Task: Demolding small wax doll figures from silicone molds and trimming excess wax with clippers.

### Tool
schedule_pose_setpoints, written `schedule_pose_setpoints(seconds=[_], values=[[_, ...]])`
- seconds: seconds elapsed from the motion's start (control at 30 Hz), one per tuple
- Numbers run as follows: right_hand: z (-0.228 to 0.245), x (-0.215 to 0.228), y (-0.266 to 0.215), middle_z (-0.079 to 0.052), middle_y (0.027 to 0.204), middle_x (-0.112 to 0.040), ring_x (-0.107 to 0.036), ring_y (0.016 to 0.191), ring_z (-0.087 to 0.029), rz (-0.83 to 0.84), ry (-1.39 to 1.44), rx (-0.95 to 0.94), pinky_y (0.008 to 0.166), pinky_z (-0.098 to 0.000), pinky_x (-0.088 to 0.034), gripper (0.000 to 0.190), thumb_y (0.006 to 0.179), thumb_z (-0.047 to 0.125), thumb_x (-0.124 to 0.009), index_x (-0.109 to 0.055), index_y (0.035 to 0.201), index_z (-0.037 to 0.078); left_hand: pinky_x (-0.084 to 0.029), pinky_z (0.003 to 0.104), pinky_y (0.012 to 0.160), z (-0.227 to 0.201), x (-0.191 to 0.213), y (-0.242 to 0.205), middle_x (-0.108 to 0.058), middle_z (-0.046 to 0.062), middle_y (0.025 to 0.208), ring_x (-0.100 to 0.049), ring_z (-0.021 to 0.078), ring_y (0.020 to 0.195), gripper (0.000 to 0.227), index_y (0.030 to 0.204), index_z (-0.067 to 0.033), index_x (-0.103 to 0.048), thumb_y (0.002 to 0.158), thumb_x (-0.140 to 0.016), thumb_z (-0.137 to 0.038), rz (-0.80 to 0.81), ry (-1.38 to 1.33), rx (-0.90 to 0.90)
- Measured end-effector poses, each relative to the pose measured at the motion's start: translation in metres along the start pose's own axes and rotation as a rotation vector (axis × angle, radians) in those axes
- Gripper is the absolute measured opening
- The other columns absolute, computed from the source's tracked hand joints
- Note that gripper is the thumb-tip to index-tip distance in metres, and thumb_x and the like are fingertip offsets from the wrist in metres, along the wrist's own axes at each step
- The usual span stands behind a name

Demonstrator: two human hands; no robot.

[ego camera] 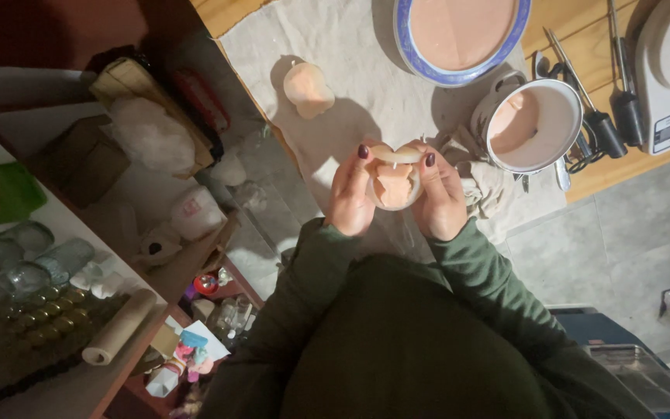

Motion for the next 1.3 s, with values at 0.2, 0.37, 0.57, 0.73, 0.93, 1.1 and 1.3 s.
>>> schedule_pose_setpoints(seconds=[0.2,0.37,0.57,0.73,0.93,1.1,1.3], values=[[-0.002,0.002,0.000,-0.008,0.123,-0.063,-0.060,0.114,-0.015,0.029,0.030,-0.014,0.104,-0.0308,-0.048,0.041,0.116,0.032,-0.049,-0.056,0.134,-0.004,-0.048,0.031,0.098,0.002,0.003,0.002,-0.063,0.007,0.114,-0.059,0.0147,0.108,0.046,0.125,0.0008,-0.060,0.114,-0.046,-0.042,-0.007,-0.025,0.005],[0.001,0.001,0.001,-0.008,0.121,-0.064,-0.061,0.113,-0.015,0.028,0.002,-0.028,0.102,-0.0304,-0.048,0.042,0.115,0.033,-0.048,-0.058,0.132,-0.004,-0.049,0.032,0.097,0.001,0.003,0.002,-0.064,0.008,0.114,-0.061,0.0159,0.108,0.045,0.124,0.0007,-0.059,0.114,-0.047,-0.041,-0.019,-0.025,0.032],[0.006,-0.002,0.000,-0.007,0.119,-0.064,-0.060,0.110,-0.014,0.036,-0.030,-0.030,0.099,-0.0286,-0.048,0.043,0.115,0.034,-0.048,-0.059,0.131,-0.005,-0.049,0.033,0.100,0.004,0.003,0.003,-0.064,0.008,0.117,-0.061,0.0160,0.111,0.045,0.127,0.0008,-0.059,0.115,-0.048,-0.041,0.038,-0.090,0.017],[0.007,0.001,0.002,-0.007,0.118,-0.063,-0.059,0.110,-0.014,0.022,-0.037,-0.015,0.100,-0.0282,-0.048,0.043,0.114,0.034,-0.049,-0.059,0.130,-0.004,-0.048,0.033,0.101,0.001,0.000,0.003,-0.065,0.008,0.117,-0.061,0.0169,0.111,0.046,0.126,0.0010,-0.059,0.114,-0.048,-0.042,0.024,-0.107,0.029],[0.010,0.003,0.005,-0.007,0.118,-0.066,-0.061,0.110,-0.014,-0.011,-0.014,-0.027,0.101,-0.0290,-0.048,0.041,0.114,0.034,-0.052,-0.060,0.128,-0.003,-0.043,0.033,0.106,-0.005,0.005,0.003,-0.062,0.006,0.119,-0.057,0.0149,0.116,0.037,0.126,-0.0010,-0.059,0.113,-0.049,-0.035,-0.036,0.004,-0.016],[0.012,0.005,0.010,-0.008,0.121,-0.067,-0.062,0.113,-0.015,-0.024,-0.021,-0.052,0.104,-0.0298,-0.047,0.038,0.113,0.028,-0.053,-0.060,0.130,-0.005,-0.044,0.029,0.101,-0.009,0.008,0.005,-0.063,0.005,0.117,-0.055,0.0117,0.110,0.029,0.126,-0.0010,-0.061,0.113,-0.051,-0.025,-0.045,0.120,-0.098],[0.010,0.013,0.015,-0.010,0.124,-0.068,-0.063,0.115,-0.016,-0.023,-0.047,-0.036,0.104,-0.0302,-0.048,0.036,0.111,0.019,-0.057,-0.060,0.136,-0.007,-0.043,0.025,0.103,-0.021,0.004,0.004,-0.063,0.002,0.117,-0.056,0.0092,0.112,0.020,0.123,-0.0021,-0.060,0.112,-0.056,-0.018,-0.027,0.299,-0.177]])
Point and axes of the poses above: each hand's wrist, its own y-axis towards the middle knuckle, its own x-axis out of the back of the hand, z = x × y, the point moved 8 cm from there along y, towards the middle knuckle
